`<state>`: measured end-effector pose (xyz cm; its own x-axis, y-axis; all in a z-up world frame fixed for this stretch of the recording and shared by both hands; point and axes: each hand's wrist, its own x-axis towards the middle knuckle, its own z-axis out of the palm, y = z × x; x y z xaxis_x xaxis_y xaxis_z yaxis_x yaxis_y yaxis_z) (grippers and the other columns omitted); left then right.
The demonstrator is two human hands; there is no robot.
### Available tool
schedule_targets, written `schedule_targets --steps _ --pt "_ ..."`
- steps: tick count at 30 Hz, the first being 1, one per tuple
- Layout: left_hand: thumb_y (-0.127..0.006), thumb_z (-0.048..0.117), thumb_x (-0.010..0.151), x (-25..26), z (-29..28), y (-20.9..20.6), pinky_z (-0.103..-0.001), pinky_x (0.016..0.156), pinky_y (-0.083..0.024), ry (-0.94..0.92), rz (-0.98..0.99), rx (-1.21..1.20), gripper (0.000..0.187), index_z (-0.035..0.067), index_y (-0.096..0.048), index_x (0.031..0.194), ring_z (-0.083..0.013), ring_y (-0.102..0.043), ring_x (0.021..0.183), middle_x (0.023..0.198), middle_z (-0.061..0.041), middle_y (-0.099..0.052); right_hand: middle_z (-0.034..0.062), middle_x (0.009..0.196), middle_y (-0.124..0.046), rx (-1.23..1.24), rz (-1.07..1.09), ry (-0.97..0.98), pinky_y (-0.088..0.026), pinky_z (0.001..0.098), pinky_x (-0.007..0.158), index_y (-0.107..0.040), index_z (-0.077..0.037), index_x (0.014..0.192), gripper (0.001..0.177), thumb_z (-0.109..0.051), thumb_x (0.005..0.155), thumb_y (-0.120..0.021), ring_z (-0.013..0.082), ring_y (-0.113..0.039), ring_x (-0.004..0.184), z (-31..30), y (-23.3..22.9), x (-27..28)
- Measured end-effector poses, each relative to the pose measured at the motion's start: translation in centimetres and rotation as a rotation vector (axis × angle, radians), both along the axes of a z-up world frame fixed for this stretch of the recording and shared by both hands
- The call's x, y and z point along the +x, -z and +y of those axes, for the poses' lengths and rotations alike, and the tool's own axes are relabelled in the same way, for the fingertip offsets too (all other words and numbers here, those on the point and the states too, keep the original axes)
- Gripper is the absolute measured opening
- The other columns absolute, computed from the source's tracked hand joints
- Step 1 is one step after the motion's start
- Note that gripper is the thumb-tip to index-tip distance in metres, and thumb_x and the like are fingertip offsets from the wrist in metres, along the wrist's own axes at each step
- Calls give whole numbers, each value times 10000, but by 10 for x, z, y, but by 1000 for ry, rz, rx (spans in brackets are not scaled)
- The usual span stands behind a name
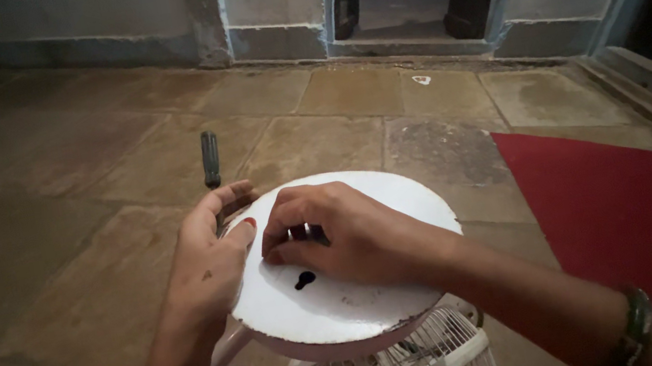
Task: The person uses a screwdriver to remove screws from the back cover of a white electric fan. They then remove the cover and handle a black plastic component, appearing to inspect or adjust it before placing it back on the fan.
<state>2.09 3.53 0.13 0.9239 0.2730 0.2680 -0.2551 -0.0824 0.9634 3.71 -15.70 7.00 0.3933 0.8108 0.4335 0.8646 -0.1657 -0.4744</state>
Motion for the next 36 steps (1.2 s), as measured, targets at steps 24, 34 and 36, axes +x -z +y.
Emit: schedule_targets --steps 24,34,36 --pt "-468 -65 806 17 7 -18 -297 724 -588 56 109 282 449 14 -797 1103 -189 -732 797 969 -125 -802 92 912 -798 92 -91 -28 -601 321 775 -804 -69 995 160 -135 851 -786 168 -753 822 8 16 32" --pt "-448 -12 864 15 2 -2 -295 686 -585 92 -3 153 390 -49 -784 1060 -183 -727 763 930 -141 -797 74 996 -788 64 25 -29 -620 302 823 -797 -89 1024 172 -133 858 -783 160 -761 853 -1 13 19" --pt "-441 18 898 14 4 0 -282 684 -574 108 -47 129 385 -61 -777 1069 -162 -717 772 937 -143 -795 71 983 -789 39 89 -6 -623 299 825 -812 -92 991 145 -118 857 -765 160 -763 853 0 8 12"
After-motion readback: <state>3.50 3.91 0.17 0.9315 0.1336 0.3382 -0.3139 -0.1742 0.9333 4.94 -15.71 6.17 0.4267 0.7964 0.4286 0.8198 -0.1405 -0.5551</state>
